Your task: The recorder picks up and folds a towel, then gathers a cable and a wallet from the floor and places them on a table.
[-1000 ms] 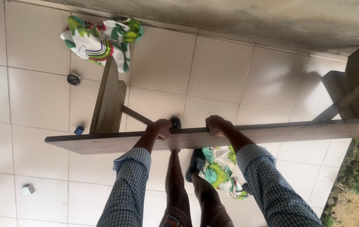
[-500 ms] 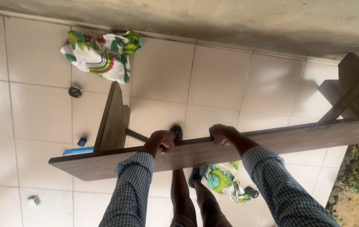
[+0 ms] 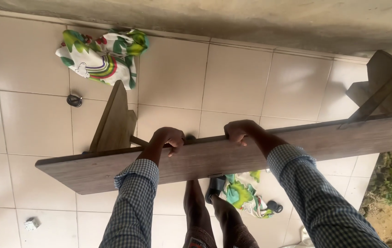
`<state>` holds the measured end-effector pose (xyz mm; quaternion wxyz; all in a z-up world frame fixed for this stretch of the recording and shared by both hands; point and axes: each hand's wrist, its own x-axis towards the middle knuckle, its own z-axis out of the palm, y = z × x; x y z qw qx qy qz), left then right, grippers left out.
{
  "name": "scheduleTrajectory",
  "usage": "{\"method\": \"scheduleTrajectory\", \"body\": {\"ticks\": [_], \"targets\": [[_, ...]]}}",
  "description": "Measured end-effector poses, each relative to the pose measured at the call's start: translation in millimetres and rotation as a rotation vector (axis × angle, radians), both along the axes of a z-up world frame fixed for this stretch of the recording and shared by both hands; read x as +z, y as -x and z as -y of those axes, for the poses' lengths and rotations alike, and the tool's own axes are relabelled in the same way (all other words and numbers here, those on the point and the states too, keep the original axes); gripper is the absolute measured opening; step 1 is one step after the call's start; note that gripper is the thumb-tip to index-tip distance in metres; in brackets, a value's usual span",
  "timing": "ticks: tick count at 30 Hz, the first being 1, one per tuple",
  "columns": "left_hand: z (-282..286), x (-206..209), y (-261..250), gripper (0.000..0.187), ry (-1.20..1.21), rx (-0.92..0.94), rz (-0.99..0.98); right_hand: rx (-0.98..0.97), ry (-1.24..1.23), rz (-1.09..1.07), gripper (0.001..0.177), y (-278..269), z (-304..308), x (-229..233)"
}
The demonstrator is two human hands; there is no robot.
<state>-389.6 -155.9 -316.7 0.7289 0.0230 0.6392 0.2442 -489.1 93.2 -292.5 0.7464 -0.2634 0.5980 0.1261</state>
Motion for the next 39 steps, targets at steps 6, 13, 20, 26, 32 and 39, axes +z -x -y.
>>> {"method": "scheduleTrajectory", "body": {"ticks": [6, 13, 20, 26, 32, 39], "targets": [[11, -43, -7, 0.032, -0.119, 0.147, -0.152, 0.067, 0.042, 0.009, 0.017, 23, 4, -17], [-5, -34, -8, 0.018, 0.157, 0.271, -0.677, -0.061, 0.056, -0.138, 0.024, 35, -9, -51], [-19, -42, -15, 0.028, 0.418, 0.394, -1.128, -0.273, 0.276, -0.735, 0.012, 19, -4, -33], [-32, -49, -6, 0.018, 0.504, 0.355, -1.18, -0.444, 0.325, -0.97, 0.016, 18, -6, -48], [-49, -14, -8, 0.091, 0.526, 0.053, -1.448, -0.46, 0.379, -1.083, 0.019, 29, 5, -48], [-49, -10, 10, 0.115, 0.248, 0.296, -1.068, -0.454, 0.714, -1.142, 0.023, 21, -11, -47]]}}
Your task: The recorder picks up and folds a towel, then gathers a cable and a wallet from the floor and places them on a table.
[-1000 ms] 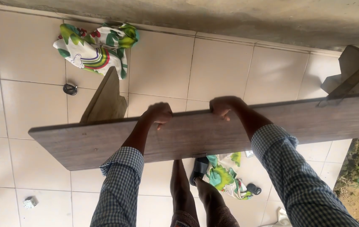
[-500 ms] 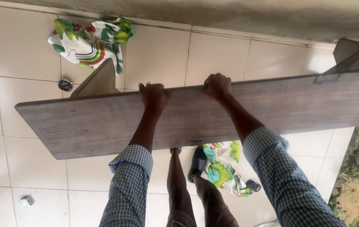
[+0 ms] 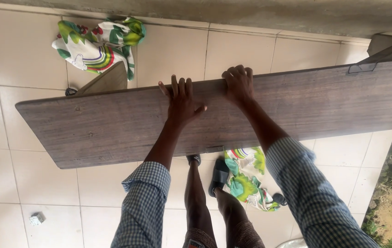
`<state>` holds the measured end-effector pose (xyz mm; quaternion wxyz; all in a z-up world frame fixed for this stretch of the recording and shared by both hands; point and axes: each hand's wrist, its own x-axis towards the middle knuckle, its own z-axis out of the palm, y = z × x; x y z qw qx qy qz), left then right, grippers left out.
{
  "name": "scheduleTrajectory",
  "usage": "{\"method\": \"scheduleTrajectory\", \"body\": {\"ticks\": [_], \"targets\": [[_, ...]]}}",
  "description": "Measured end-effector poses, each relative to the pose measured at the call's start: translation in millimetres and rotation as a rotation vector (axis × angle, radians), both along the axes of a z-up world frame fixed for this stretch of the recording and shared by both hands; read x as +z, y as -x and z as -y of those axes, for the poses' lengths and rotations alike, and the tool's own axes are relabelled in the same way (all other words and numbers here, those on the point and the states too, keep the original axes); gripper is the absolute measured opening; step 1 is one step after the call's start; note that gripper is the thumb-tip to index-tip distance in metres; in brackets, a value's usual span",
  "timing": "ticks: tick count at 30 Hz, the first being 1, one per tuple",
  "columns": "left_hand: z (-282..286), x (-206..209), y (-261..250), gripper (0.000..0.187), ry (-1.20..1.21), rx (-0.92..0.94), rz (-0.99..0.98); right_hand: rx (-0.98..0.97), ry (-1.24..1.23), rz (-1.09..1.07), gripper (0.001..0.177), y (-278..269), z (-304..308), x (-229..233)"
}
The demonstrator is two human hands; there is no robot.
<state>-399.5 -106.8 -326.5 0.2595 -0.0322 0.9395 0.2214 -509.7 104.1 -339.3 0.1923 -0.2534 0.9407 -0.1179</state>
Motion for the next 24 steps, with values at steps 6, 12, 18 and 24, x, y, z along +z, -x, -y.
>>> {"method": "scheduleTrajectory", "body": {"ticks": [6, 12, 18, 24], "targets": [[-1, -48, -10, 0.129, -0.012, 0.017, -0.241, -0.018, -0.349, -0.273, 0.086, -33, -59, 3], [-3, -21, 23, 0.123, 0.08, 0.057, -0.011, -0.08, -0.235, -0.006, 0.079, -29, -71, 38], [-11, -10, 26, 0.123, 0.037, 0.147, 0.081, -0.036, -0.27, -0.065, 0.079, -39, -77, 19], [-55, -17, -5, 0.101, 0.2, 0.163, -0.275, -0.23, -0.123, -0.007, 0.089, -41, -70, 41]]}}
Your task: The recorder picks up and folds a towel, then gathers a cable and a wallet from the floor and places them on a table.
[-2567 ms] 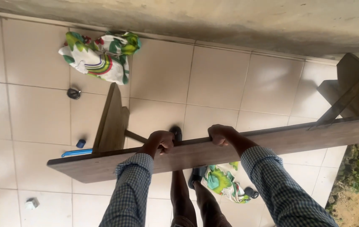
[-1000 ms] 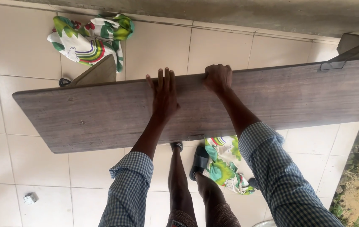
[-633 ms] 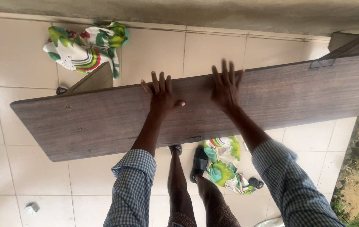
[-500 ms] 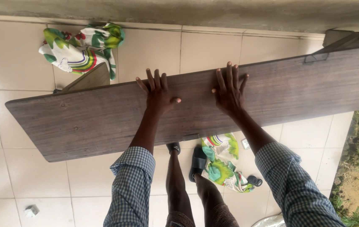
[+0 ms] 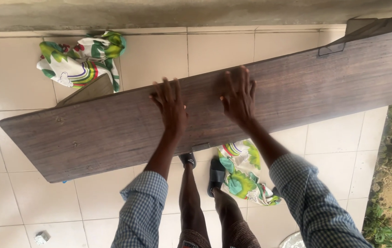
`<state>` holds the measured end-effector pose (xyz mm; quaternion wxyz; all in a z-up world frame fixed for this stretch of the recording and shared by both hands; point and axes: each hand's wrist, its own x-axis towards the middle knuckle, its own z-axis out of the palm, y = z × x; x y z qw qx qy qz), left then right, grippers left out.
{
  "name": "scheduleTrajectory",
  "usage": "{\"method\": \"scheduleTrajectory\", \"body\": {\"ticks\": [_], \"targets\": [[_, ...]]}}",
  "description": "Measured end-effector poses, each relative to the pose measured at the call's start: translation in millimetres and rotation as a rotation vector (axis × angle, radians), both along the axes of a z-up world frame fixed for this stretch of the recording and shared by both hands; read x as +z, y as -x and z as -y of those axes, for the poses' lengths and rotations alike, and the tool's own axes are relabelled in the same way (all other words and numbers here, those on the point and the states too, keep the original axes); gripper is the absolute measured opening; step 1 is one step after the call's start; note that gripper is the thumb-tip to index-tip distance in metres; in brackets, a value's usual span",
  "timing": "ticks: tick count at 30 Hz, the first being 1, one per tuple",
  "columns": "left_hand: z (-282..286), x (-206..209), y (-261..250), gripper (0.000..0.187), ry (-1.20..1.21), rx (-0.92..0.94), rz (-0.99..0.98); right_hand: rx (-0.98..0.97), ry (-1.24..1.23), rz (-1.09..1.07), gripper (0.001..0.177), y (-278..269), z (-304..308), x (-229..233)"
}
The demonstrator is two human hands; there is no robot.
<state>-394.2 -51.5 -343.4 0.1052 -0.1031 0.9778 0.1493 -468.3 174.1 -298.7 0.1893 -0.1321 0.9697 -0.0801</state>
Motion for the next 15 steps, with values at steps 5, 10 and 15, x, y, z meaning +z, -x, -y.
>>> {"method": "scheduleTrajectory", "body": {"ticks": [5, 10, 15], "targets": [[-38, 10, -29, 0.079, -0.192, -0.117, -0.214, -0.218, 0.058, -0.128, 0.092, -49, -51, -17], [-78, 21, -62, 0.049, -0.357, -0.105, -0.25, -0.329, 0.008, -0.011, 0.09, -99, -91, -4], [-110, 24, -79, 0.028, -0.699, 0.174, 0.026, -0.499, 0.122, 0.074, 0.072, -144, -136, -11]]}}
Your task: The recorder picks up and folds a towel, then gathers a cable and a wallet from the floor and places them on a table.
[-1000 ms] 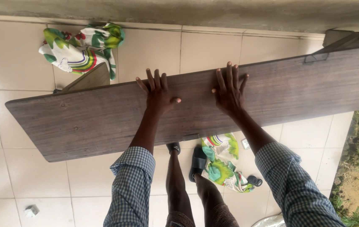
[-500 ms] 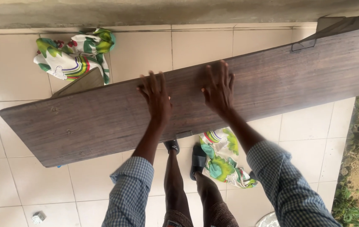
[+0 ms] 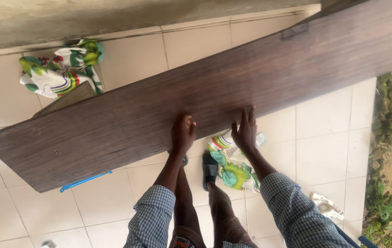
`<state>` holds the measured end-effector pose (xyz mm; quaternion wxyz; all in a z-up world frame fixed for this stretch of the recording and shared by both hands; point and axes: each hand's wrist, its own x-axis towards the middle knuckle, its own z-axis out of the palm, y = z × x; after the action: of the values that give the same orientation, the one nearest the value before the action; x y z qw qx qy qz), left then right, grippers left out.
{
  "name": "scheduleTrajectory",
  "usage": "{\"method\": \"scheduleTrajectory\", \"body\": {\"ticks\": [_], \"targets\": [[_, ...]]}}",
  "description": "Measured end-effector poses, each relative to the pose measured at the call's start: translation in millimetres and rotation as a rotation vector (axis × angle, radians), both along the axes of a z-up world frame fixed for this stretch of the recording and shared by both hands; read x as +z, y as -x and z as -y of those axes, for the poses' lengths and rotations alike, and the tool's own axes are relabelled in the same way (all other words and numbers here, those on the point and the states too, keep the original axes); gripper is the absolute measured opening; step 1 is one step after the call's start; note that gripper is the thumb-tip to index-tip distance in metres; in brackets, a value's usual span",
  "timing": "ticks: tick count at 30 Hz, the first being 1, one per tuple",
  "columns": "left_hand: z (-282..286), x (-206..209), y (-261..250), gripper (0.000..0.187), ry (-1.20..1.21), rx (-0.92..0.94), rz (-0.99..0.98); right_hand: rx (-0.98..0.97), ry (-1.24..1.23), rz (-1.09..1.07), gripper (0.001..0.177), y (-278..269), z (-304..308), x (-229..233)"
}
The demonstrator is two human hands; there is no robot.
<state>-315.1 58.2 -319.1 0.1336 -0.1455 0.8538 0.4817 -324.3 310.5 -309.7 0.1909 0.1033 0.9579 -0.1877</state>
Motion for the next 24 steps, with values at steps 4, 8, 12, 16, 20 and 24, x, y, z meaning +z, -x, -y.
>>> {"method": "scheduleTrajectory", "body": {"ticks": [4, 8, 12, 16, 20, 24], "targets": [[-22, -38, -18, 0.029, -0.193, 0.04, 0.119, -0.029, 0.042, 0.073, 0.068, -10, -15, 26], [-40, -18, -19, 0.034, -0.398, 0.13, 0.411, -0.144, 0.113, 0.108, 0.065, -9, -22, 59], [-63, -20, -8, 0.045, -0.602, 0.248, 0.645, -0.177, 0.081, 0.012, 0.063, -12, -57, 31], [-81, 3, 29, 0.052, -0.65, 0.15, 0.583, -0.242, 0.069, -0.026, 0.06, 8, -79, 23], [-93, 21, 64, 0.059, -0.661, 0.088, 0.599, -0.283, 0.123, -0.074, 0.054, 20, -96, 3], [-117, 35, 85, 0.062, -0.725, 0.092, 0.613, -0.291, 0.118, -0.06, 0.054, 26, -119, -4]]}}
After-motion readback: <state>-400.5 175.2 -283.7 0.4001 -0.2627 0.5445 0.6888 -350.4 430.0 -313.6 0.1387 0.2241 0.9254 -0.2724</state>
